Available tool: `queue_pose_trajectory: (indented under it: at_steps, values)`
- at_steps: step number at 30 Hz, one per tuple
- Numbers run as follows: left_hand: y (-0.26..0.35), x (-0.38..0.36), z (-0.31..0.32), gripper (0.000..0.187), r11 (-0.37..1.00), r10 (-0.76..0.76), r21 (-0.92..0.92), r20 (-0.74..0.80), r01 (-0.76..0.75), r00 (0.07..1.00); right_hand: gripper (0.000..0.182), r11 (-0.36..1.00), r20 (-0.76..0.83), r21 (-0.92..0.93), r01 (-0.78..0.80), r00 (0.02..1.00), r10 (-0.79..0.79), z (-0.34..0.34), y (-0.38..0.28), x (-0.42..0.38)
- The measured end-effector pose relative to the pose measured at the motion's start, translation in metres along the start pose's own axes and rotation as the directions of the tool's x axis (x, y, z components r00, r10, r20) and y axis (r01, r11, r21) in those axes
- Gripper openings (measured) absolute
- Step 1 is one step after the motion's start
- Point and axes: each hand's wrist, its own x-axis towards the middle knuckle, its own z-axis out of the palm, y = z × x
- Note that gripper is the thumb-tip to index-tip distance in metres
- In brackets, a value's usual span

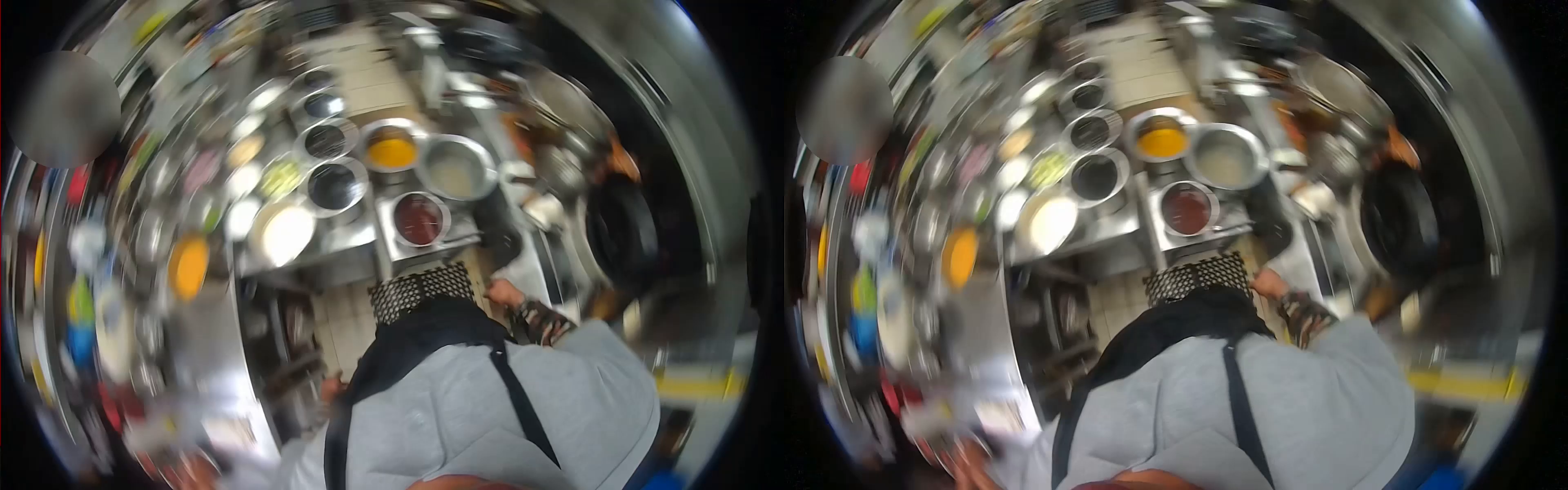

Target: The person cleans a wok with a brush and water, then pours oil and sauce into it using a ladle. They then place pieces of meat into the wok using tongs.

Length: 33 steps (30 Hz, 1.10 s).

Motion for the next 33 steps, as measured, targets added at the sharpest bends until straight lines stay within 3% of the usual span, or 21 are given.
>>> queue_pose_trajectory:
  at_steps: [1,2,3,5,6,13,15,19,20,21,23,24,25,26,27,28,29,31,32,33]
  values:
    - [0.0,0.022,-0.015,0.062,0.978,-0.184,0.135,0.206,0.158,0.961,0.035,0.96,0.042,0.112,-0.258,0.966,0.255,-0.001,-0.003,-0.007]
    - [-0.001,0.044,-0.029,0.058,0.918,-0.353,0.32,0.397,0.233,0.847,0.039,0.919,0.11,0.169,-0.357,0.933,0.343,-0.034,-0.03,-0.027]
    - [0.0,0.063,-0.042,0.057,0.882,-0.461,0.32,0.446,0.345,0.767,0.041,0.922,0.122,0.152,-0.356,0.933,0.34,-0.032,-0.023,-0.032]
    - [0.009,0.107,-0.061,0.056,0.826,-0.541,0.13,0.454,0.548,0.708,0.043,0.901,0.132,0.173,-0.397,0.916,0.378,-0.024,-0.005,-0.053]
    - [0.013,0.128,-0.066,0.055,0.812,-0.544,0.073,0.454,0.579,0.706,0.045,0.875,0.1,0.238,-0.421,0.907,0.409,-0.025,-0.002,-0.062]
    - [0.076,0.221,-0.089,0.051,0.854,-0.451,0.002,0.501,0.521,0.738,0.053,0.709,-0.028,0.553,-0.438,0.84,0.541,-0.041,0.002,-0.134]
    - [0.096,0.246,-0.086,0.049,0.876,-0.415,0.013,0.527,0.481,0.741,0.048,0.724,-0.234,0.546,-0.422,0.753,0.615,-0.045,0.009,-0.142]
    - [0.14,0.288,-0.08,0.047,0.916,-0.34,0.018,0.567,0.401,0.751,0.047,0.585,-0.196,0.75,-0.311,0.739,0.644,-0.125,0.01,-0.181]
    - [0.149,0.298,-0.077,0.046,0.928,-0.312,0.012,0.576,0.373,0.756,0.049,0.605,-0.116,0.618,-0.503,0.702,0.702,-0.134,0.021,-0.191]
    - [0.156,0.308,-0.073,0.046,0.94,-0.274,-0.003,0.585,0.34,0.763,0.051,0.593,-0.048,0.45,-0.667,0.645,0.762,-0.142,0.032,-0.202]
    - [0.161,0.334,-0.066,0.045,0.96,-0.166,-0.084,0.597,0.266,0.785,0.063,0.312,0.064,0.471,-0.826,0.384,0.921,-0.158,0.046,-0.239]
    - [0.153,0.351,-0.06,0.044,0.957,-0.088,-0.173,0.594,0.234,0.8,0.063,0.287,0.094,0.467,-0.837,0.369,0.924,-0.153,0.048,-0.252]
    - [0.147,0.369,-0.049,0.043,0.929,0.002,-0.304,0.576,0.212,0.817,0.063,0.176,0.065,0.455,-0.873,0.23,0.971,-0.149,0.05,-0.267]
    - [0.27,0.378,-0.104,0.034,0.925,-0.12,-0.21,0.628,0.317,0.769,0.062,0.062,0.029,0.44,-0.896,0.083,0.996,-0.146,0.05,-0.28]
    - [0.309,0.385,-0.112,0.034,0.863,-0.12,-0.324,0.614,0.388,0.78,0.062,0.039,0.043,0.421,-0.906,0.063,0.997,-0.131,0.046,-0.283]
    - [0.367,0.401,-0.136,0.034,0.95,-0.036,-0.217,0.638,0.224,0.769,0.066,-0.002,0.057,0.411,-0.912,0.024,0.998,-0.101,0.043,-0.276]
    - [0.402,0.409,-0.141,0.035,0.89,-0.091,-0.285,0.652,0.356,0.752,0.072,-0.006,0.072,0.464,-0.886,0.031,0.997,-0.082,0.047,-0.272]
    - [0.427,0.437,-0.136,0.035,0.849,0.008,-0.374,0.717,0.375,0.697,0.079,-0.025,0.095,0.504,-0.863,0.027,0.995,-0.043,0.061,-0.274]
    - [0.463,0.449,-0.147,0.035,0.899,0.083,-0.348,0.733,0.267,0.676,0.072,0.212,0.067,0.475,-0.854,0.276,0.959,-0.024,0.078,-0.286]
    - [0.479,0.462,-0.152,0.033,0.882,0.059,-0.326,0.794,0.342,0.605,0.059,-0.06,0.239,0.791,-0.608,0.218,0.946,-0.055,0.069,-0.292]
